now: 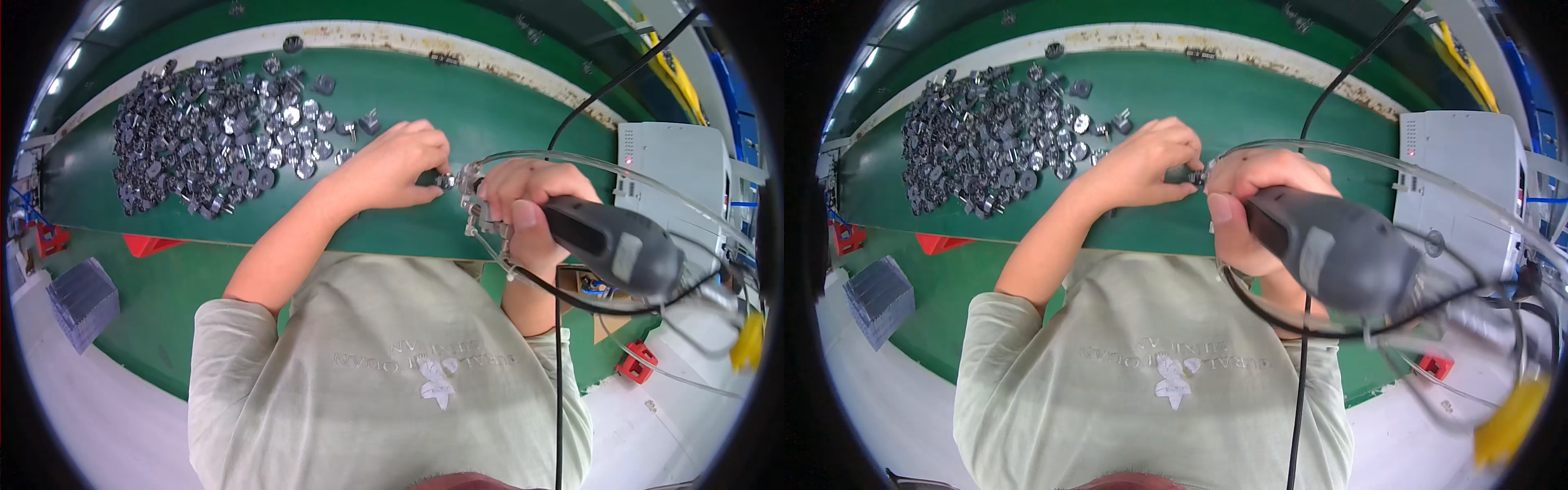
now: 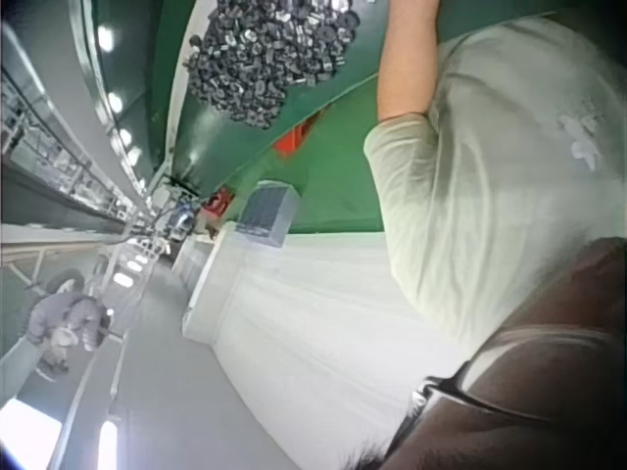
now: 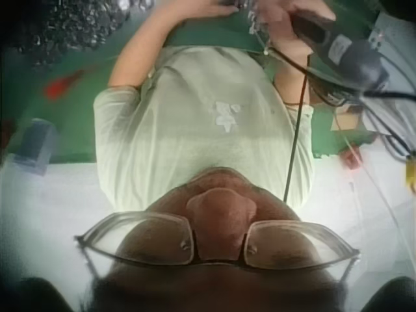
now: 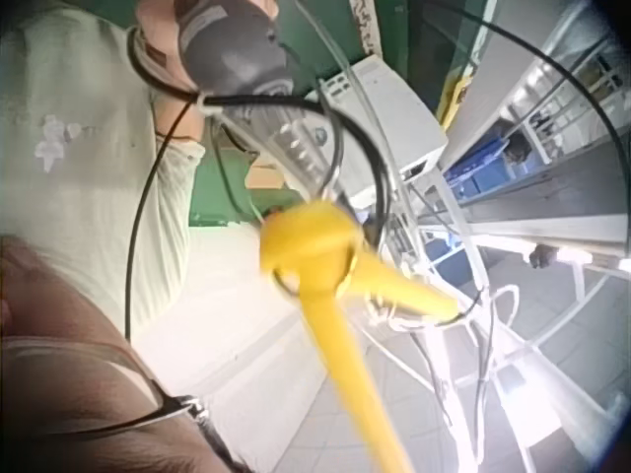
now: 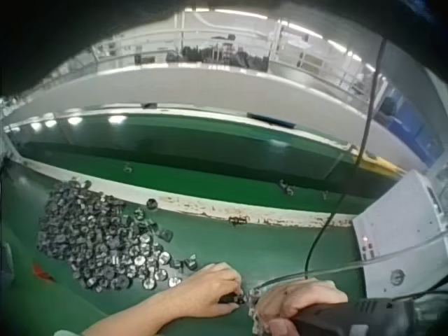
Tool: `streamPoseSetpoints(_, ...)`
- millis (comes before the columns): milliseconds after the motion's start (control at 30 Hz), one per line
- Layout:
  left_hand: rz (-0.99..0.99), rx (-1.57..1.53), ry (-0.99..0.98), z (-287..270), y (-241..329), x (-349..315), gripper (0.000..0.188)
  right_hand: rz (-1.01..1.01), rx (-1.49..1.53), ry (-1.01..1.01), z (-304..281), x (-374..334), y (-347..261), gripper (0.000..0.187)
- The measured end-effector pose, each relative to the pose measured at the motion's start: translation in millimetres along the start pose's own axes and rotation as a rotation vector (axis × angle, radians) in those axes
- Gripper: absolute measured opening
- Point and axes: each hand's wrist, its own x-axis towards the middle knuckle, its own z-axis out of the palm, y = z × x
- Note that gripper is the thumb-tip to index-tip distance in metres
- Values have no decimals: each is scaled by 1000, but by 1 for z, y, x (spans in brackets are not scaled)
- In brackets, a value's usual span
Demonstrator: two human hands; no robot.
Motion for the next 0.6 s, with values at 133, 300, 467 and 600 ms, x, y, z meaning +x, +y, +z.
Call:
streamPoseSetpoints(133,11,7,-1,-2,0,3,25,62,-24,10,1,-1,-4,26)
streamPoseSetpoints(300,26,8,12,-1,-4,2,25,-64,125,84,-1,-6,-26,30)
streamPoseSetpoints(467,31,5,9,0,-5,2,27,-34,33,28,-1,-6,-36,32)
streamPoseSetpoints(600,18,-11,2,0,-5,0,27,0,42,64,-2,-13,-19,29)
